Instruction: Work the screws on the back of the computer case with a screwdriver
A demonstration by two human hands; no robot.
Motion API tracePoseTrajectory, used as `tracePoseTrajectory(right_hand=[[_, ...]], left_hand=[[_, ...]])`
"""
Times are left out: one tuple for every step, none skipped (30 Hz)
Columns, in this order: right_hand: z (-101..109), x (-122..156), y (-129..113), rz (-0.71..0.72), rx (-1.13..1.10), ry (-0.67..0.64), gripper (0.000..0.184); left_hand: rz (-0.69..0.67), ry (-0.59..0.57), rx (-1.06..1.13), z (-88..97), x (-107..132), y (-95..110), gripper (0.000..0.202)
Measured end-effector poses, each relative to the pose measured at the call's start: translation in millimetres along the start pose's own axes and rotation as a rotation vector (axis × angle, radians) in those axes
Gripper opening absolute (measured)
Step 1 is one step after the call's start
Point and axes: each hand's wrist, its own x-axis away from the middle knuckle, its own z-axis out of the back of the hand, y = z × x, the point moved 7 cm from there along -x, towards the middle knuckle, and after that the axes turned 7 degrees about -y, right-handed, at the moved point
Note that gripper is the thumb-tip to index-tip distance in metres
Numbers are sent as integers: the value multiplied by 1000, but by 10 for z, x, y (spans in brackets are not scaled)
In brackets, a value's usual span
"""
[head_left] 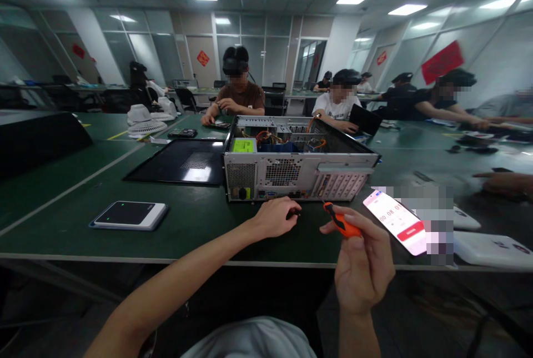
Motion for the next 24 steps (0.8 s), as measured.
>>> tracePoseTrajectory(right_hand=[[-15,9,30,-20,-1,-19,21],[-42,18,66,-47,1,-50,20],[-85,27,104,-82,7,-98,19],[-144,37,140,-116,17,-162,18],[-221,50,168,-148,31,-245,16],[-314,69,188,-174,51,-343,14],[-421,97,199,-194,72,-454,13],[-535,136,205,-210,92,-570,11],[-652,188,211,-228,112,-686,11],[-763,250,218,-248,122,-792,11],[-862,314,227,-269,126,-875,12],[-949,376,237,-286,128,-935,12],[-1025,433,247,-295,127,-978,12],[-1092,485,259,-299,125,-1007,13],[-1149,533,273,-298,125,-1031,14],[-1194,570,287,-294,129,-1043,15],[-1224,595,299,-288,135,-1046,17],[-1243,611,310,-280,143,-1046,18],[-1252,617,317,-275,153,-1041,19],[-1254,617,323,-272,162,-1038,20],[-1252,614,325,-270,170,-1038,20],[-1248,610,326,-270,177,-1041,20],[-1245,607,327,-270,184,-1046,20],[-1241,604,328,-270,191,-1050,20]], left_hand=[[-28,-9,-27,18,35,-5,31],[-57,-21,-63,37,73,-14,31],[-86,-30,-109,58,115,-30,30],[-109,-32,-164,85,161,-56,28],[-128,-24,-229,118,211,-92,26],[-144,-9,-301,155,267,-137,26],[-164,10,-379,191,330,-189,28],[-191,37,-461,228,400,-242,31],[-219,65,-535,262,477,-302,34],[-253,89,-587,292,558,-364,37],[-283,133,-620,334,645,-426,38],[-304,194,-637,387,734,-487,37],[-327,251,-651,434,822,-540,36],[-356,290,-671,463,903,-581,33],[-388,323,-694,481,975,-609,31],[-420,348,-717,491,1034,-627,29],[-449,360,-736,489,1078,-639,27],[-471,364,-750,482,1105,-647,26],[-485,357,-756,471,1116,-655,26],[-492,339,-756,454,1112,-662,26],[-496,315,-751,434,1099,-669,27],[-497,286,-744,413,1080,-674,27],[-495,260,-738,395,1059,-678,29],[-491,241,-733,381,1039,-679,30]])
